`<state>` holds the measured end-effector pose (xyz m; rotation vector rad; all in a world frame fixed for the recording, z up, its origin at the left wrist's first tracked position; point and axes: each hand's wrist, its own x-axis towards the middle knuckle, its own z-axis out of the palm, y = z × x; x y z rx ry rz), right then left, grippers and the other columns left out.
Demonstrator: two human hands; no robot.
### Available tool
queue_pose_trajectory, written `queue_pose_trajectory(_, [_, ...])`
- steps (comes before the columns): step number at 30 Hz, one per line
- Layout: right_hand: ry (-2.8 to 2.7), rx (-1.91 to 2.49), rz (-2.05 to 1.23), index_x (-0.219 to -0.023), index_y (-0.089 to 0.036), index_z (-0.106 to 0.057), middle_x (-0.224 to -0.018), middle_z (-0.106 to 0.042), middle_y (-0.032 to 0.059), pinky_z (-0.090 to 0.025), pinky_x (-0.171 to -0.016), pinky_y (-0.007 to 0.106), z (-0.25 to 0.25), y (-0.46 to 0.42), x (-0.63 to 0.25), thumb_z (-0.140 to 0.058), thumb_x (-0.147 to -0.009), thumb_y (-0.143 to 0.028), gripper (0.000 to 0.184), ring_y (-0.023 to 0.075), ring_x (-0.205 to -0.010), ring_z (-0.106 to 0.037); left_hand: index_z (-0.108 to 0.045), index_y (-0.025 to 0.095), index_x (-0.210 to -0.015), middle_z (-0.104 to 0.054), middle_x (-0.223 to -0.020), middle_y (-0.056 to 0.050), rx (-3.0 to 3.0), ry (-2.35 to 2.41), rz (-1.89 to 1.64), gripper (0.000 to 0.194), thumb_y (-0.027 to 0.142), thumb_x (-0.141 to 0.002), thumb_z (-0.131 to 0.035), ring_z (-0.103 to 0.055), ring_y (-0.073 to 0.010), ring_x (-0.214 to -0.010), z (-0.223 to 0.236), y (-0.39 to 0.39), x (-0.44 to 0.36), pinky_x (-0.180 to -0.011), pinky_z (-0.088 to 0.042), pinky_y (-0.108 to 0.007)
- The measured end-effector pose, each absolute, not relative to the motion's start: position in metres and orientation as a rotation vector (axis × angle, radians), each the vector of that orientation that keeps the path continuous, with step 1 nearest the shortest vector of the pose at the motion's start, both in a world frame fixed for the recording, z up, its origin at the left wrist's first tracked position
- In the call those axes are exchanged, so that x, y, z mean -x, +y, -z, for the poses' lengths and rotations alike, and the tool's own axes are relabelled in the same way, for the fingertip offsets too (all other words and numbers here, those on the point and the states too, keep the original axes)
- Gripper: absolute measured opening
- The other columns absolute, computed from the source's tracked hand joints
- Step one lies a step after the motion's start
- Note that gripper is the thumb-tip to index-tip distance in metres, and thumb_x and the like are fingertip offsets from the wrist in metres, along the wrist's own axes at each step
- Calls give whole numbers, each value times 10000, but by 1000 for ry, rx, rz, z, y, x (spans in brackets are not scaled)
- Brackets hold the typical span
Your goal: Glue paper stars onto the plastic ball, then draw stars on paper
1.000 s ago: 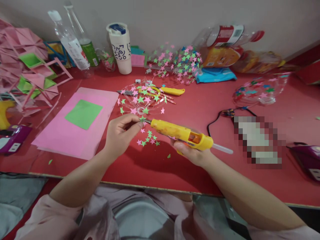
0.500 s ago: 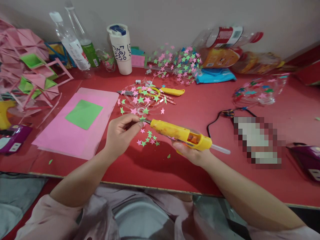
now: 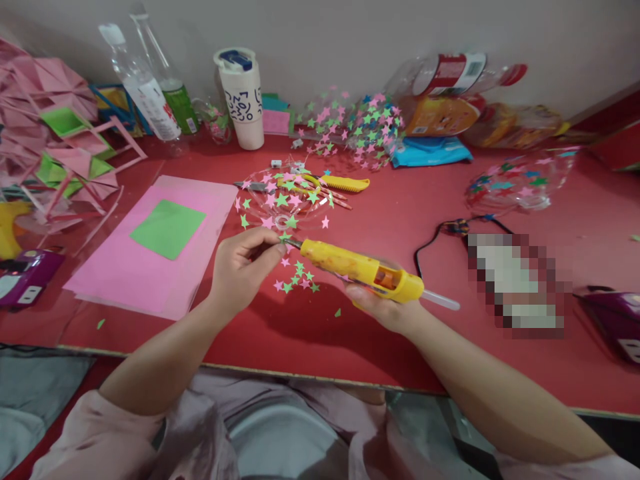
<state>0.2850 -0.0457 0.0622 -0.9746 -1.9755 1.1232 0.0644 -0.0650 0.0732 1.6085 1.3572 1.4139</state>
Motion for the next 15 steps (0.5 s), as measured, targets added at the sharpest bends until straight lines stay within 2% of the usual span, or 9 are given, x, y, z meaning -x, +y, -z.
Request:
queue_pose_trajectory(4, [-1985,987,-1154,-822,-223,-641,-775,-663,61,-542,-690,329,-62,-45,-286,-552,-798,-627,414,197,-705,-635,-573,189,-621,-496,-548,50,-1626,1351,-1412,152,149,-766,-593,-426,-73,-508,-73,-65,-64,-482,-361,-196])
queue_pose_trajectory(8, [-2001,975,-1119,-811,-227,-642,-766,-654,55,-528,-670,335,-64,-45,-285,-550,-808,-606,390,191,-681,-617,-562,190,-634,-483,-547,53,-1721,1374,-1414,160,150,-789,-576,-420,-71,-505,-72,-65,-64,-482,-350,-190])
queue_pose_trajectory(12, [-2027,991,-1021,-776,-232,-638,-711,-632,36,-510,-616,321,-66,-46,-284,-569,-803,-600,376,174,-619,-585,-551,192,-649,-465,-533,52,-2123,1449,-1459,173,154,-818,-547,-385,-70,-479,-71,-65,-62,-473,-322,-201])
queue_pose_trajectory(15, [-2041,995,-949,-717,-232,-605,-665,-596,25,-502,-595,317,-65,-48,-284,-578,-802,-595,375,164,-593,-565,-557,194,-660,-463,-515,45,-2495,1298,-1443,178,120,-818,-520,-386,-80,-472,-72,-66,-59,-475,-309,-221])
